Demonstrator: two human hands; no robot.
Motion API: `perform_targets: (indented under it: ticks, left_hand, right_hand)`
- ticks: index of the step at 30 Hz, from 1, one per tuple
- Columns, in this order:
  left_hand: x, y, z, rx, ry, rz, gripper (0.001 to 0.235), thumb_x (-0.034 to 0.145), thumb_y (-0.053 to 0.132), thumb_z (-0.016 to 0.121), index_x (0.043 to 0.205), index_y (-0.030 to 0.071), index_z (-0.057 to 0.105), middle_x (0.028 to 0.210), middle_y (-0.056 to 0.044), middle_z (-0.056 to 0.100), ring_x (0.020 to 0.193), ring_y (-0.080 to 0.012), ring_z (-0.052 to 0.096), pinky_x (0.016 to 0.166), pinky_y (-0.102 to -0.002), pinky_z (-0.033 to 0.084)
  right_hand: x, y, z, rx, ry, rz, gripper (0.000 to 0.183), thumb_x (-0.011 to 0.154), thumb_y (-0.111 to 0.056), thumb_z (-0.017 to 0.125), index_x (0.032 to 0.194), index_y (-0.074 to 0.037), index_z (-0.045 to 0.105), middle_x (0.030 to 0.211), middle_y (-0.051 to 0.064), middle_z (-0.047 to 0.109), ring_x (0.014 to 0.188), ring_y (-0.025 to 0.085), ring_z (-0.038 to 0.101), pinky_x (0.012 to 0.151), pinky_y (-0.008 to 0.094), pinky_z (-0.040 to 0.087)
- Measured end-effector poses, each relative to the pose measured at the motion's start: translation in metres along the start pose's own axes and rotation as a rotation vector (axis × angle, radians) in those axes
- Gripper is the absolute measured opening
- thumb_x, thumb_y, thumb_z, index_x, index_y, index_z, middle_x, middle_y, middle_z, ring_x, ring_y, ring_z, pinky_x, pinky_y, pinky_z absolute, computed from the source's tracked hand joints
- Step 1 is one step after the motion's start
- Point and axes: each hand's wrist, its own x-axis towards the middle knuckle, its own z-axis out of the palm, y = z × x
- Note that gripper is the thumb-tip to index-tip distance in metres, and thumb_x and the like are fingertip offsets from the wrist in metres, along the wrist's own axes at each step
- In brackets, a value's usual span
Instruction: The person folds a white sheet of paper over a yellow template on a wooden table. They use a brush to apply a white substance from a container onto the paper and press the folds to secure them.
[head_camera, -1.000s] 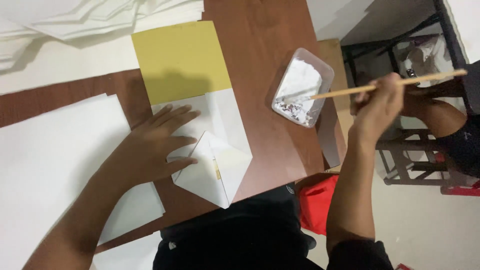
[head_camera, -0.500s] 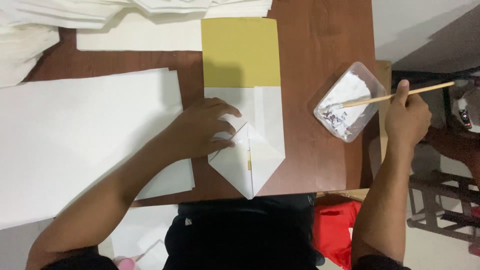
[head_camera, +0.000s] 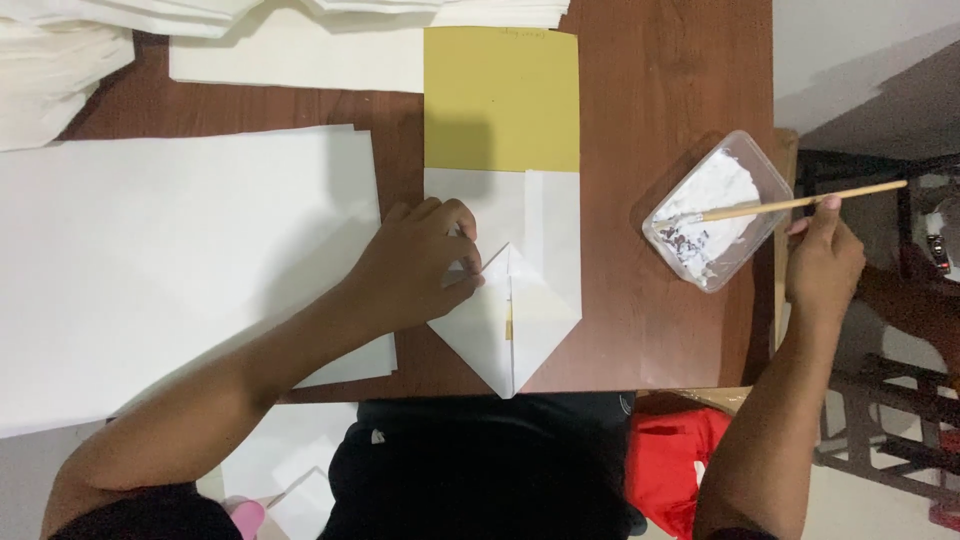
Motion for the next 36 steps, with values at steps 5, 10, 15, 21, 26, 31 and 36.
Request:
perform_targets:
  ticks: [5,10,15,21,26,31,36]
  left_hand:
    - [0.000,0.004,0.000,-0.001,0.011,-0.048,0.013,0.085,0.022,0.068,0.078,0.020,0.078,0.105,0.003,0.058,0.101,-0.0196,0.059,0.089,-0.043,0.038]
    - [-0.003,-0.002,0.001,0.010,0.030,0.026,0.007,0.086,0.024,0.070,0.082,0.022,0.075,0.099,0.005,0.060,0.096,-0.0177,0.060,0.087,-0.044,0.036]
    - [0.001,0.020,-0.020,0.062,-0.139,-0.001,0.017,0.094,0.024,0.060,0.096,0.014,0.074,0.090,-0.005,0.069,0.090,-0.0271,0.067,0.083,-0.042,0.047]
    - [-0.004,0.029,-0.031,-0.040,-0.121,-0.090,0.021,0.097,0.022,0.059,0.105,0.009,0.074,0.093,-0.010,0.075,0.091,-0.0304,0.071,0.082,-0.043,0.051]
    - [-0.003,0.025,-0.036,-0.093,-0.243,-0.179,0.030,0.095,0.028,0.064,0.118,0.012,0.074,0.106,-0.009,0.076,0.103,-0.0281,0.070,0.088,-0.042,0.053]
    - [-0.002,0.026,-0.035,-0.126,-0.275,-0.221,0.031,0.096,0.030,0.062,0.120,0.014,0.074,0.107,-0.009,0.075,0.104,-0.0290,0.069,0.088,-0.042,0.054]
    - [-0.001,0.025,-0.042,-0.123,-0.304,-0.231,0.027,0.097,0.028,0.063,0.119,0.016,0.075,0.109,-0.010,0.074,0.107,-0.0304,0.069,0.089,-0.042,0.054]
  right_hand:
    - [0.008,0.060,0.006,-0.347,0.450,-0.363,0.058,0.131,-0.040,0.046,0.094,-0.011,0.079,0.087,0.012,0.079,0.075,0.038,0.071,0.060,0.053,0.047]
    - [-0.095,-0.009,0.016,-0.194,0.396,-0.727,0.021,0.114,-0.009,0.052,0.104,0.004,0.065,0.098,0.023,0.068,0.088,0.044,0.062,0.075,0.049,0.041]
    - [-0.153,-0.119,0.043,0.107,-0.162,-0.859,0.007,0.093,-0.004,0.073,0.099,-0.004,0.076,0.090,0.018,0.070,0.090,0.043,0.067,0.083,0.049,0.050]
    - [-0.169,-0.137,0.060,-0.131,-0.233,-1.015,0.016,0.091,-0.023,0.078,0.101,-0.011,0.080,0.092,0.012,0.070,0.085,0.029,0.067,0.078,0.038,0.050]
    - [-0.175,-0.154,0.060,0.129,-0.534,-0.659,0.016,0.088,-0.009,0.075,0.104,-0.010,0.079,0.087,0.010,0.070,0.086,0.030,0.068,0.076,0.042,0.053]
    - [-0.172,-0.154,0.061,0.188,-0.612,-0.548,0.012,0.089,-0.011,0.075,0.101,-0.009,0.077,0.089,0.010,0.070,0.090,0.030,0.067,0.079,0.043,0.051]
    - [-0.172,-0.164,0.058,0.215,-0.641,-0.543,0.011,0.089,-0.008,0.074,0.099,-0.007,0.076,0.088,0.011,0.071,0.091,0.031,0.068,0.080,0.044,0.050]
